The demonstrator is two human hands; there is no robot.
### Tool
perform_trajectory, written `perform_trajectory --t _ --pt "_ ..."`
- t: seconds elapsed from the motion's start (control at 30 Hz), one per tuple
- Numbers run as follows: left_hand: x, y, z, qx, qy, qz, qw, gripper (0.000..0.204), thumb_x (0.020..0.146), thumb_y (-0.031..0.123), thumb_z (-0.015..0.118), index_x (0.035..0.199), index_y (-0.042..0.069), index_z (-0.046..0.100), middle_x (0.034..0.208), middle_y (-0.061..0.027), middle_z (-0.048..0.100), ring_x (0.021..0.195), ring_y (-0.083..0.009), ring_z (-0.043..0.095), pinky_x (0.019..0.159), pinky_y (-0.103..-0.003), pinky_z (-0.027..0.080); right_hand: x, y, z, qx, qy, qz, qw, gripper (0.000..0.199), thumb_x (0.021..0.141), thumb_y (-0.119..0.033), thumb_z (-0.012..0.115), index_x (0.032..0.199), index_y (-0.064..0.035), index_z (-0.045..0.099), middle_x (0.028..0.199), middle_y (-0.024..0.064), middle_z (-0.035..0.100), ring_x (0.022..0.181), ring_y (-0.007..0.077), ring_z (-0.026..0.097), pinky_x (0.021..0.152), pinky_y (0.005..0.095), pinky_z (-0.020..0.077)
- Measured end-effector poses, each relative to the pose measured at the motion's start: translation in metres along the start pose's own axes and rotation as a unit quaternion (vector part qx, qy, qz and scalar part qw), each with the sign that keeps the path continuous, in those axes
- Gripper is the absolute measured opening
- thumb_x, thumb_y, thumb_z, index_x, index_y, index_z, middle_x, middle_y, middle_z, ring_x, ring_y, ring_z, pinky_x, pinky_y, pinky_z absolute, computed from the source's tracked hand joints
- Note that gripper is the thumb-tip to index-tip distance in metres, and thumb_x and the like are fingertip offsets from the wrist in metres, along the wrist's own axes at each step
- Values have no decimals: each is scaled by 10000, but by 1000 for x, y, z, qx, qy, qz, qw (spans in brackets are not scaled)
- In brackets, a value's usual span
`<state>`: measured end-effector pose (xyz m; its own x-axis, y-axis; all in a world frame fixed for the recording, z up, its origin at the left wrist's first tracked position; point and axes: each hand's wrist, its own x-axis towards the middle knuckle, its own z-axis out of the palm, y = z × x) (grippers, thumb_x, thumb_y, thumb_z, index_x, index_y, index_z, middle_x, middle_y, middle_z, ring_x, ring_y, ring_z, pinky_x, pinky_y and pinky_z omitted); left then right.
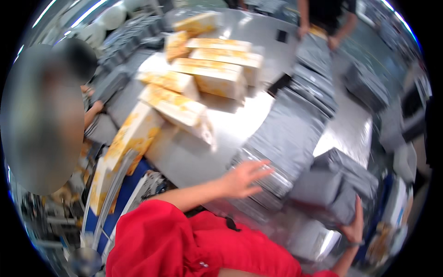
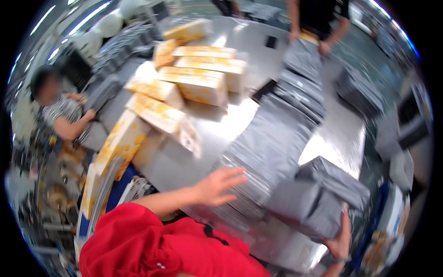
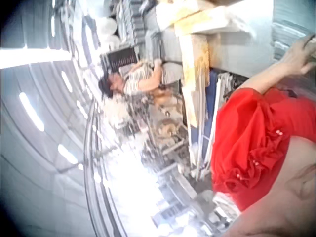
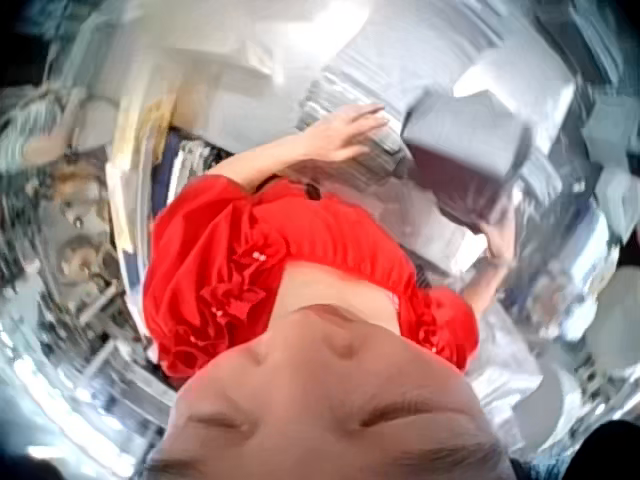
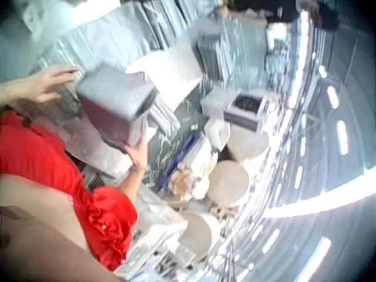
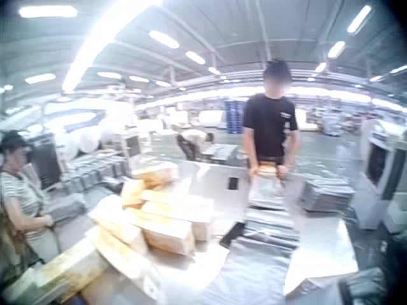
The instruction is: The person places rectangular yellow boxes into grey plastic shipping bags and folds the bags closed by hand.
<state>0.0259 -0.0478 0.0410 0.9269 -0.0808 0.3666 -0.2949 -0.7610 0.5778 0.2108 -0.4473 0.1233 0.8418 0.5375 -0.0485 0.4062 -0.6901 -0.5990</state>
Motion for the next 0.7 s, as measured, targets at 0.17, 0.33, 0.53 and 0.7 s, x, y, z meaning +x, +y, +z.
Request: perform_trajectory --t 0.17,0.33,0.53,0.7 --pt "-54 -95 -183 406 -101 -200 886 932 621 203 759 1425 155 289 1389 -152 377 1285 -306 362 1033 -471 302 38 131 -11 -229 59 -40 971 943 526 84 645 1401 -62 323 1368 193 372 1283 373 326 1096 441 219" --pt "-80 -175 -233 479 -173 -202 836 1013 592 188 770 1444 171 223 1289 -142 452 1229 -305 409 1017 -455 321 84 110 18 -289 181 -50 939 869 634 88 625 1419 -38 276 1436 192 312 1344 355 269 1092 396 239" --pt "21 -95 -210 279 20 -66 958 787 629 256 754 1346 157 445 1072 -169 531 1013 -318 505 905 -425 393 60 -91 90 -45 192 -161 967 577 813 -32 610 1347 2 392 1374 170 425 1284 297 398 1061 373 297" --pt "71 -19 -161 -380 98 -139 909 815 703 354 763 1380 88 396 1116 -157 585 950 -213 581 820 -319 462 98 -173 106 337 231 -190 893 438 944 -91 451 1367 -2 375 1392 125 411 1307 209 359 1083 341 269"
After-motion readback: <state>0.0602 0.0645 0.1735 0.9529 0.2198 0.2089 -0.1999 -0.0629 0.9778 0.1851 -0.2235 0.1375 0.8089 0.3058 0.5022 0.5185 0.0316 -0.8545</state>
